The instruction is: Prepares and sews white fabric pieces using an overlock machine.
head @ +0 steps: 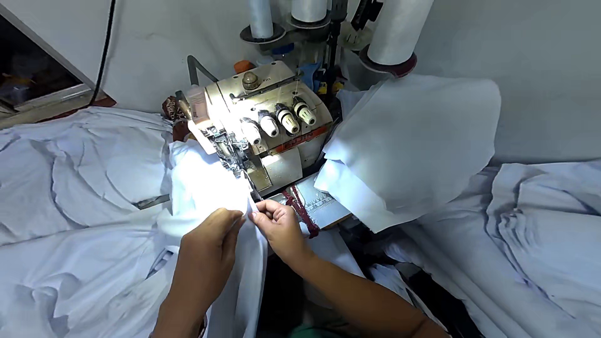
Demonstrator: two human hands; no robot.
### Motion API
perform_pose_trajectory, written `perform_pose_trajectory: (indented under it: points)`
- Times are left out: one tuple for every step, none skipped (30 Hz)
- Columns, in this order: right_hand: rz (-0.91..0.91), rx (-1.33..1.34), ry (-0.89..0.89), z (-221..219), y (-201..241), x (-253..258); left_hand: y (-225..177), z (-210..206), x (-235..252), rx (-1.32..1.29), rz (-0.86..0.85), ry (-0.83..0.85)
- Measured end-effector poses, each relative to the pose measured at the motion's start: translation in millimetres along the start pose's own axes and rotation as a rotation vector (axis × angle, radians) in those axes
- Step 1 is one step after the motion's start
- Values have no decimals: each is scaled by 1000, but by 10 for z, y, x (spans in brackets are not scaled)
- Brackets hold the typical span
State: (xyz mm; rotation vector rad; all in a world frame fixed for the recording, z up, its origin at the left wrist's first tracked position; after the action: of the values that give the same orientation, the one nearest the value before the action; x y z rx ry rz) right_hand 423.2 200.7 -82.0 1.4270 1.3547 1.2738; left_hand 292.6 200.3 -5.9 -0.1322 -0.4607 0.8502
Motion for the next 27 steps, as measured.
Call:
perform_pose_trajectory:
  points:
    - [6,-5,-14,-6,27,49,17,-11,67,16,7,-9]
    - [10,-11,-30,-11,52,86,35,-25,122,31,13,-15]
    - [16,-25,-49,-15,69,114,52,-42,165,48,21,-20]
    - [28,-41,-65,-18,74,132,67,-58,191,72,36,-20]
    - [37,-52,-76,-17,68,141,74,-69,199,101,50,-19]
    - [38,-57,-80,-13,55,138,78,-75,190,134,61,-15]
    - [30,-56,-80,-6,29,125,78,-76,167,164,63,-14]
    - [12,-49,-77,4,2,102,75,-71,134,176,57,-17]
    - [-13,-37,-71,16,-20,68,70,-67,100,173,42,-30]
    - [-36,-19,-68,23,-36,31,63,-58,74,157,20,-51]
    - [-52,-1,-79,25,-41,-6,58,-51,58,132,-2,-67]
    - [-61,18,-102,20,-35,-35,53,-45,57,112,-19,-76]
    - [-63,34,-130,9,-19,-47,49,-44,72,103,-29,-77]
    - [-58,45,-157,-5,2,-35,48,-48,103,105,-37,-77]
    - [-49,53,-181,-20,22,-6,48,-56,145,116,-46,-78]
    - [-40,59,-202,-35,35,35,59,-72,190,128,-50,-78]
    - [-34,66,-221,-53,35,76,87,-94,234,138,-43,-78]
    - [-25,87,-230,-73,21,112,129,-113,271,137,-24,-78]
    - [-19,122,-228,-92,-1,140,182,-127,301,126,-4,-87]
    - [-14,164,-220,-111,-29,159,234,-130,326,110,7,-105]
    - [-12,190,-211,-127,-59,167,278,-122,341,92,4,-127]
    - [-15,205,-203,-138,-87,168,306,-106,347,74,-11,-152]
    - [-21,211,-197,-146,-109,166,320,-92,347,60,-31,-180]
    - [-25,216,-195,-156,-123,162,319,-88,343,52,-52,-201]
    - [-30,223,-193,-168,-134,157,304,-94,338,58,-68,-209]
    - [-31,234,-192,-186,-143,154,275,-113,335,78,-79,-209]
    - [-30,240,-198,-205,-150,155,239,-141,337,113,-85,-209]
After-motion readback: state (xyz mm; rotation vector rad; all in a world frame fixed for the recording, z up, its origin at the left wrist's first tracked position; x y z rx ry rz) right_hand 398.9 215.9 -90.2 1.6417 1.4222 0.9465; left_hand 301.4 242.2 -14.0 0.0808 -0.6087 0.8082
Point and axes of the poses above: each hand's wrist, its own x-axis towards the middle knuckle, its own z-axis out of the back of the hand, y = z × x, the point moved 4 cm from there along x, towards the middle knuckle, and after that the axes turned 12 degrees about y, right-handed, at the moved point
